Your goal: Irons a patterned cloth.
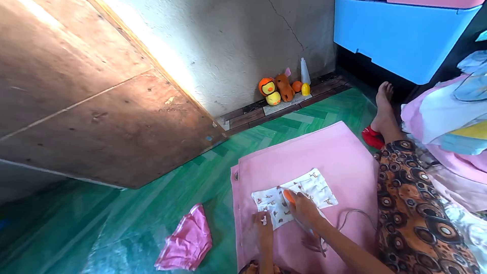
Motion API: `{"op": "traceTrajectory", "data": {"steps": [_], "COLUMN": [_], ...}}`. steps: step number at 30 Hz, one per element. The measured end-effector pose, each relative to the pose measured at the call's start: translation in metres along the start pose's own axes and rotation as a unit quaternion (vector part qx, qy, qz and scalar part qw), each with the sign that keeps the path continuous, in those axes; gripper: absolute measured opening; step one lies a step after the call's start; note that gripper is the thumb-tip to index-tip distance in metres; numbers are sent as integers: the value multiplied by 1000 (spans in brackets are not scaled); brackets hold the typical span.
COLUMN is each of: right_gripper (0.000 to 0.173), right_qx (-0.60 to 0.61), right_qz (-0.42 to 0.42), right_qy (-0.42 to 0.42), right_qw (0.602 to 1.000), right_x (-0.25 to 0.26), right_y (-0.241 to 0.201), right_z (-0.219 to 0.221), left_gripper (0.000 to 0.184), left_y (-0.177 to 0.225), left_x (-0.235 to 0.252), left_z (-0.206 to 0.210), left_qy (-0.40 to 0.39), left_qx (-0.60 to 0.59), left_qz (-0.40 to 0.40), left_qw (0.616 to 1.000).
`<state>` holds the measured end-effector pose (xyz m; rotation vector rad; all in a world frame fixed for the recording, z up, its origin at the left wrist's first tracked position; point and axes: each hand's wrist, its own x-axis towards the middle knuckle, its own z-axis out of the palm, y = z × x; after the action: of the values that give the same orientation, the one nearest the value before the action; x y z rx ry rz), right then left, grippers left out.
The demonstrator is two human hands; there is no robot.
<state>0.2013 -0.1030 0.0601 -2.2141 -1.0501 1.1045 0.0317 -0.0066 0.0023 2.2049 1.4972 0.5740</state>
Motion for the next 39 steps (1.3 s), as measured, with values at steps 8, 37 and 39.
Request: {"op": "traceTrajectory", "data": {"steps": [8, 37, 39], "right_gripper": [59, 68, 74], "right_qx": [6, 24, 36], "right_qz": [36, 156, 151], "right_qy": [3, 35, 39], "right_qw": [999, 987, 987], "right_x": [7, 16, 22], "right_y": [-13, -63, -69], "right_z": [0, 10, 6], "left_gripper": [29, 22, 23], "left_y": [25, 14, 15], "left_x": [8, 3, 2], "left_z": [27, 30, 27], "left_qy": [-134, -104, -108], "left_qx": [43, -28, -31], "left_qz": [-40, -34, -25], "left_qw": [989, 994, 993]}}
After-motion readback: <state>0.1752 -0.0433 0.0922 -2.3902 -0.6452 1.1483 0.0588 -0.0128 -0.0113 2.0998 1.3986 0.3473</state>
